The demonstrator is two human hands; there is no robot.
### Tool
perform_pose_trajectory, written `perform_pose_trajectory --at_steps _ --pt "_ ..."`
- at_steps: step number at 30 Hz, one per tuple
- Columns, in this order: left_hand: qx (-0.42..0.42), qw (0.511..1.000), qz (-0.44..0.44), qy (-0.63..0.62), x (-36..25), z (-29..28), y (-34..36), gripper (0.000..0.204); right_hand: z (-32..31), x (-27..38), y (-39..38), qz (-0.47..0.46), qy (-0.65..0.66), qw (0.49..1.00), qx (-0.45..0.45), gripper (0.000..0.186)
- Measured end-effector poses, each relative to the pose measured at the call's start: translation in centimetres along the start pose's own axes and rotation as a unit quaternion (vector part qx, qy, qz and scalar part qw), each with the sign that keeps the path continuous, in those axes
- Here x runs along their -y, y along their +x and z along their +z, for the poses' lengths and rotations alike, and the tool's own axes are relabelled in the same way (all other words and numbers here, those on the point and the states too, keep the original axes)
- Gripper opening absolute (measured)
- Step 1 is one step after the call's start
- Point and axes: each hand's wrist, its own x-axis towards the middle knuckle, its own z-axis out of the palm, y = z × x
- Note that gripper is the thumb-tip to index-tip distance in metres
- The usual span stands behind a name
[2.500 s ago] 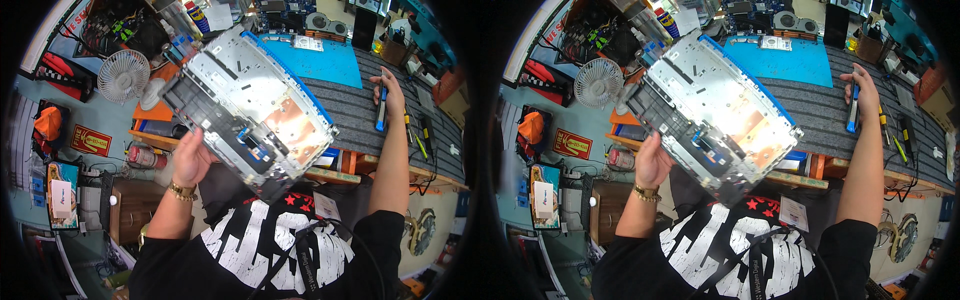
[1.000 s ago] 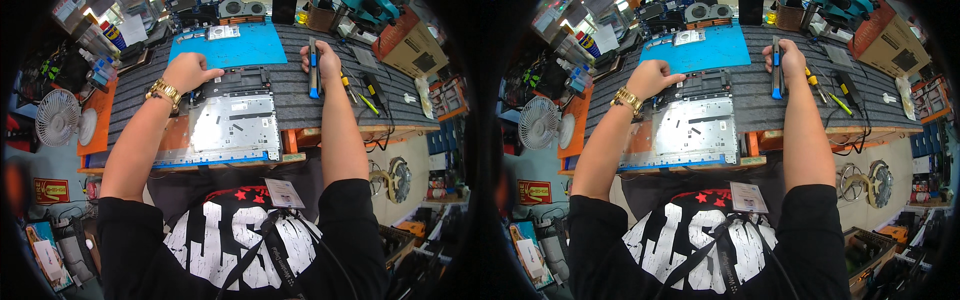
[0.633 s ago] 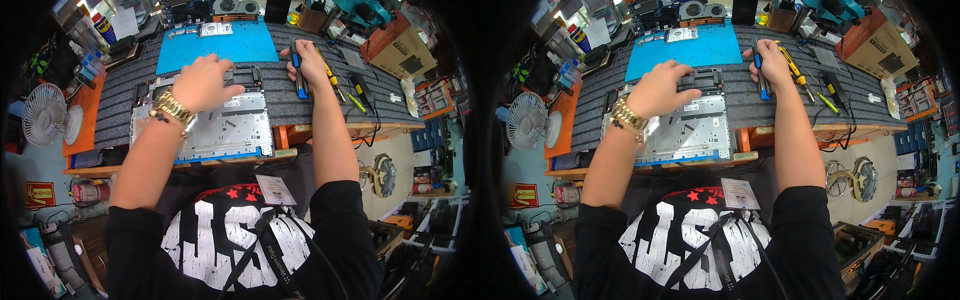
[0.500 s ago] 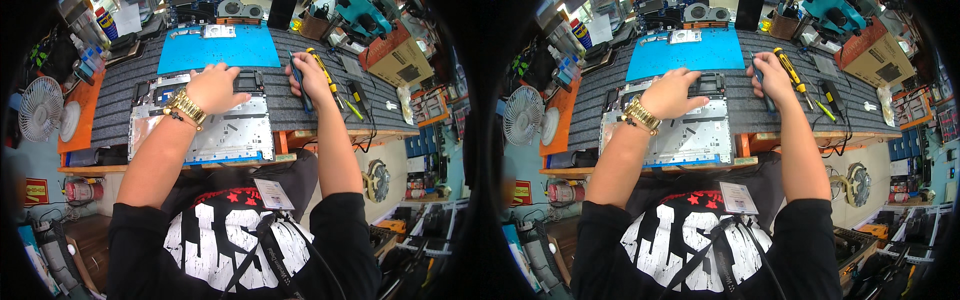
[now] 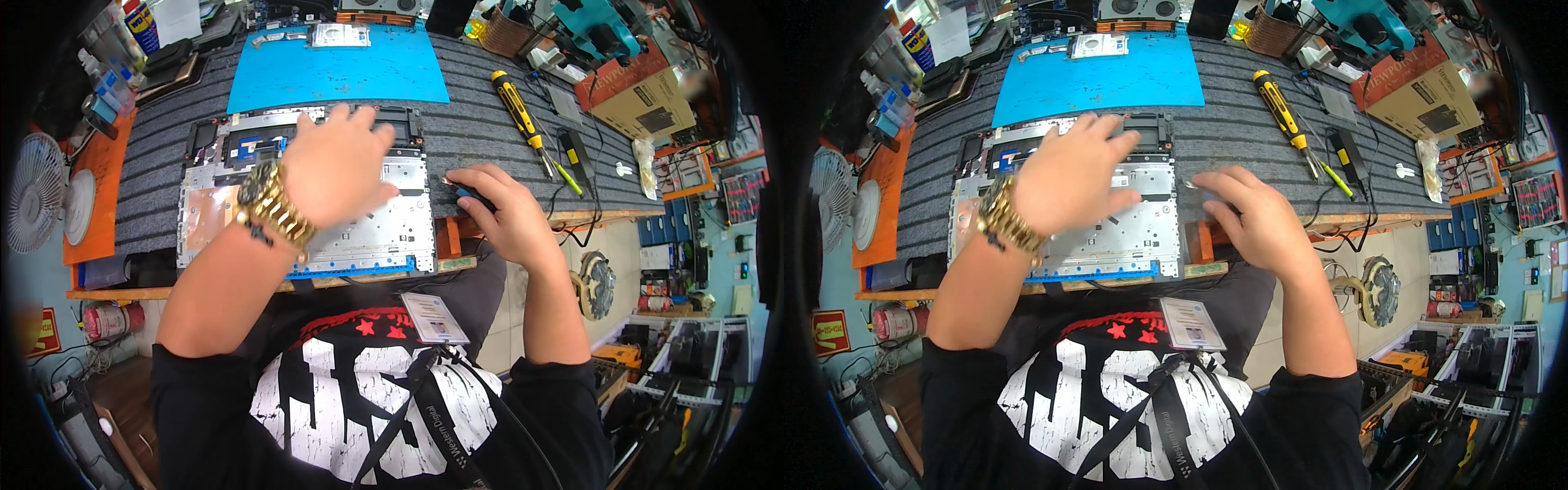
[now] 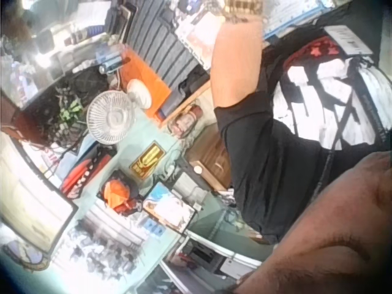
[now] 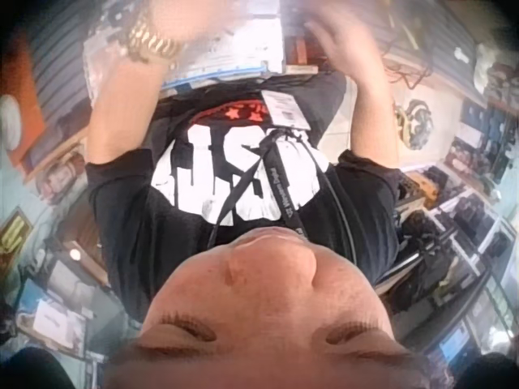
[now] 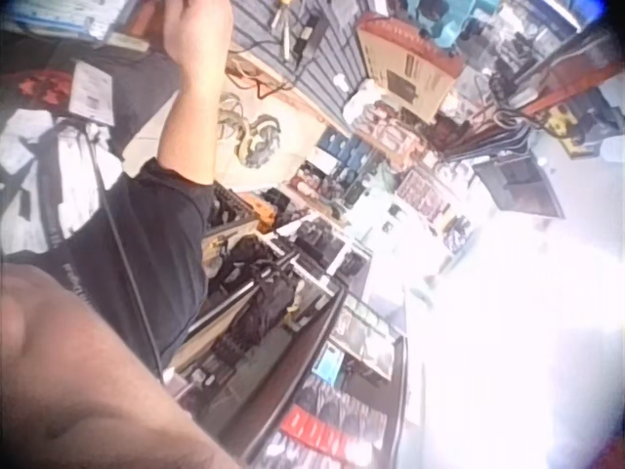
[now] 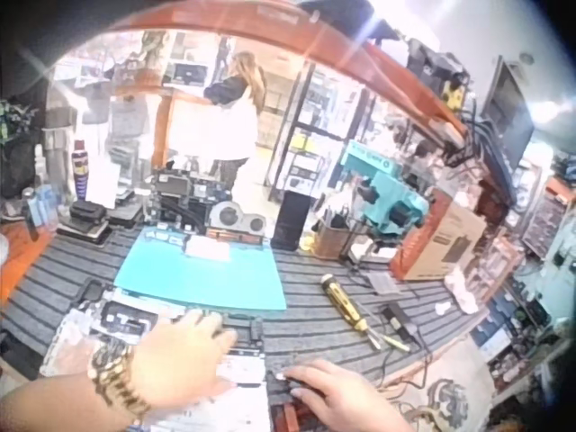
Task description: The person works on the internal components of a laptop by hand and using small tools. They disconnect internal cables, turn the laptop over to check the keyboard, and manipulate parts near the motherboard.
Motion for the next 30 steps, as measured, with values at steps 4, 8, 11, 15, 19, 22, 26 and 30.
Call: perform_pose_trajectory --at_steps 4,8,11,15,19,22,26,30 --pt "-0.009 0.999 0.038 -0.033 -2.0 0.8 -0.7 0.100 0.4 0.4 0.4 -0.006 -0.031 0.999 -0.005 0.033" --pt "-0.047 0.999 -0.002 -0.019 -1.2 1.9 0.6 0.118 0.2 0.7 0.8 -0.008 -0.060 0.998 0.016 0.034" --pt "-0.040 0.999 -0.026 -0.002 -0.7 2.0 1.2 0.126 -0.1 1.0 1.1 0.004 -0.070 0.997 0.036 0.035" --pt "-0.006 0.999 -0.042 -0.012 -0.8 1.6 2.5 0.136 -0.5 1.2 1.5 -0.009 -0.091 0.995 0.049 0.036" --pt "-0.007 0.998 -0.056 -0.006 -1.1 1.9 3.5 0.146 -0.6 1.2 1.6 -0.025 -0.108 0.992 0.053 0.036" --pt "-0.011 0.998 -0.056 -0.004 -0.7 2.6 3.9 0.145 -0.7 1.2 1.7 -0.036 -0.120 0.990 0.058 0.036" --pt "-0.037 0.999 -0.040 0.006 0.1 3.0 3.6 0.141 -1.1 1.1 2.1 -0.050 -0.145 0.985 0.074 0.039" --pt "-0.057 0.998 -0.022 -0.001 0.5 3.0 3.2 0.140 -1.4 1.0 2.2 -0.068 -0.161 0.981 0.081 0.041"
